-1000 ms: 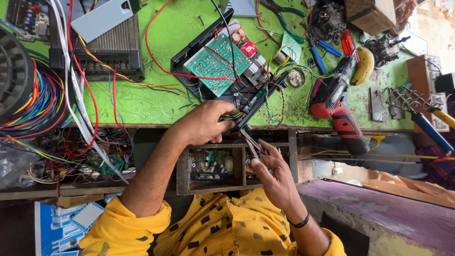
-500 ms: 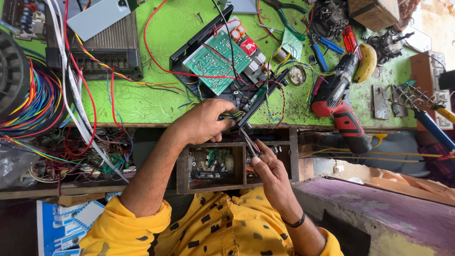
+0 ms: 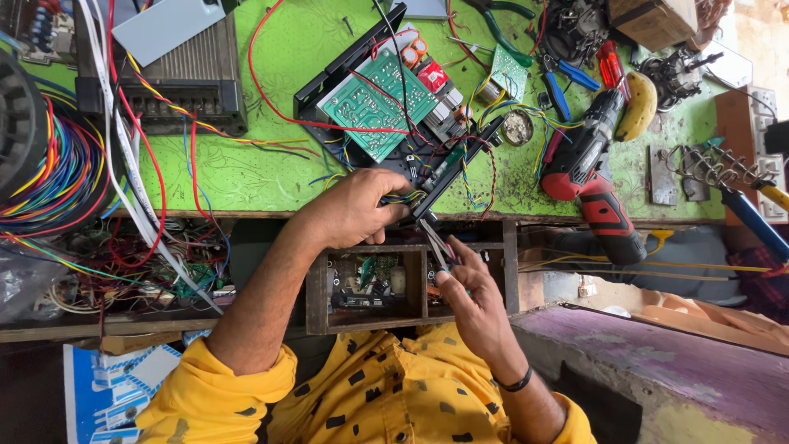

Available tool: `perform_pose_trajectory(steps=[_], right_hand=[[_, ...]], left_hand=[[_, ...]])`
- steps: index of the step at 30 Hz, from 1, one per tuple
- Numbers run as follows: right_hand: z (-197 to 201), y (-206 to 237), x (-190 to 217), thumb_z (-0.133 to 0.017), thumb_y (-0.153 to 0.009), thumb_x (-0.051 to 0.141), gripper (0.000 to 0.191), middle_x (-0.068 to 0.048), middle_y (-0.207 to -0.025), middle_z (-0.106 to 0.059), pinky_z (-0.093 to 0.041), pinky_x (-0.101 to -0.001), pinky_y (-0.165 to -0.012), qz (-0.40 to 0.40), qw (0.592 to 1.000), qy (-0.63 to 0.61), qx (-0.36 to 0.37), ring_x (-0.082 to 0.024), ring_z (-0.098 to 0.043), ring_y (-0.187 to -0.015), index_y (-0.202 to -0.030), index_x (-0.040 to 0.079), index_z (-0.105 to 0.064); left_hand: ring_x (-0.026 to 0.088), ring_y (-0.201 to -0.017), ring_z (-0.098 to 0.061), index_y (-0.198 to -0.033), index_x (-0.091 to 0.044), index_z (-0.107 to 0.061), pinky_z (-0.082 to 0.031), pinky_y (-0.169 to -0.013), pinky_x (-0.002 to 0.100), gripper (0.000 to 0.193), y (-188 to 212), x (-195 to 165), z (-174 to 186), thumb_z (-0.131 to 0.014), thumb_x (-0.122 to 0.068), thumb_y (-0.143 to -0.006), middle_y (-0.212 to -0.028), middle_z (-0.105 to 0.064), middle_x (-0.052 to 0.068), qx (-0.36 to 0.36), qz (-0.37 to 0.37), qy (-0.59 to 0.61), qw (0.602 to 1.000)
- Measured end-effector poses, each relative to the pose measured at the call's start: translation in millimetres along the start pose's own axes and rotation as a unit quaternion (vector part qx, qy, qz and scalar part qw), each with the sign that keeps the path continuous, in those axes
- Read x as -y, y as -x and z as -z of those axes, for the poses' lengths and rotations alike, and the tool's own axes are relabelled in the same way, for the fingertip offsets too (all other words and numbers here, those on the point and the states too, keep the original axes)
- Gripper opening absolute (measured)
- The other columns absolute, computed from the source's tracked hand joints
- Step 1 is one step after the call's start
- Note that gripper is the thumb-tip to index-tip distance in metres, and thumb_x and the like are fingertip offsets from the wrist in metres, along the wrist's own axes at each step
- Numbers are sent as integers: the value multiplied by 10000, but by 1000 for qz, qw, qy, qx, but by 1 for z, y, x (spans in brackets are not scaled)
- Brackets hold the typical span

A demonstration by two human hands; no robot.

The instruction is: The person uses pliers to strip and adjust wires on a circuit board assembly, then uses a screwdriver to tighten a terminal. The person also handles a small cylindrical component and repositions wires on the board.

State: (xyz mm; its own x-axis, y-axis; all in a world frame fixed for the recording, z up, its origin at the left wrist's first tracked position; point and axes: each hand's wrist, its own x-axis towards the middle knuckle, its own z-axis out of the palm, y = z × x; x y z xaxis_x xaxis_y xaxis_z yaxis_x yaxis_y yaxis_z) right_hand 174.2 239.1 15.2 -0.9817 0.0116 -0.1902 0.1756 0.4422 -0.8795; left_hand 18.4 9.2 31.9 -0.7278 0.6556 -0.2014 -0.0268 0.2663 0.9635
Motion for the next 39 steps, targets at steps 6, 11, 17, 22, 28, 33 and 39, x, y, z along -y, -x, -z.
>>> perform_pose_trajectory(steps=[6, 11, 17, 22, 28, 33, 39], right_hand=[[7, 0, 14, -642, -956, 259, 318, -178, -1543, -504, -396, -381, -1077, -12, 999, 47, 24, -269, -523, -1340, -912, -35, -754], [6, -3, 15, -658, -1006, 247, 370, -241, -1258, -638, -538, -358, -917, -147, 983, -100, 49, -218, -653, -1050, -1325, 74, -586], [7, -8, 22, -616, -974, 217, 340, -149, -1356, -594, -521, -313, -871, 11, 998, 19, 56, -165, -636, -1047, -873, -100, -686], [-15, -2, 33, -677, -939, 263, 260, -245, -1246, -609, -480, -416, -947, -94, 992, 85, -14, -372, -555, -1091, -1054, 34, -628], [-19, 2, 37, -744, -833, 299, 320, -231, -1450, -520, -328, -559, -1050, 199, 875, 415, -148, -427, -428, -1358, -794, -14, -692], [-21, 2, 22, -735, -807, 286, 310, -240, -1471, -496, -301, -554, -1124, 165, 921, 320, -149, -453, -385, -1389, -773, -18, -685], [-30, 4, 4, -688, -917, 270, 328, -241, -1466, -523, -355, -471, -1108, 85, 988, 107, -69, -417, -463, -1329, -892, -57, -687]], left_hand=[[145, -534, -707, -1098, 14, -694, -571, -479, 312, 229, 1, -1, -1, -670, -110, -906, -872, -704, 83, -4, -9, -4, 1000], [135, -531, -694, -1095, 13, -684, -566, -472, 311, 225, 2, -1, 0, -666, -109, -907, -834, -699, 78, -5, 9, 10, 1000], [124, -522, -676, -1091, 9, -683, -544, -464, 303, 221, 7, -3, 1, -670, -112, -906, -803, -693, 63, -2, 39, -9, 999], [105, -523, -673, -1056, 14, -714, -541, -467, 281, 206, 8, -2, 3, -669, -118, -905, -803, -679, 33, 1, 38, 14, 999], [82, -504, -650, -1076, -23, -746, -528, -467, 262, 226, 4, 5, 7, -649, -128, -900, -737, -707, 23, 10, 92, 34, 995], [70, -522, -639, -1092, -17, -725, -525, -467, 250, 213, 4, 9, 9, -681, -119, -911, -763, -711, -5, 18, 75, 42, 996], [48, -528, -604, -1140, -32, -719, -505, -481, 236, 224, 6, 14, 10, -690, -147, -949, -727, -664, -28, 21, 81, 63, 995]])
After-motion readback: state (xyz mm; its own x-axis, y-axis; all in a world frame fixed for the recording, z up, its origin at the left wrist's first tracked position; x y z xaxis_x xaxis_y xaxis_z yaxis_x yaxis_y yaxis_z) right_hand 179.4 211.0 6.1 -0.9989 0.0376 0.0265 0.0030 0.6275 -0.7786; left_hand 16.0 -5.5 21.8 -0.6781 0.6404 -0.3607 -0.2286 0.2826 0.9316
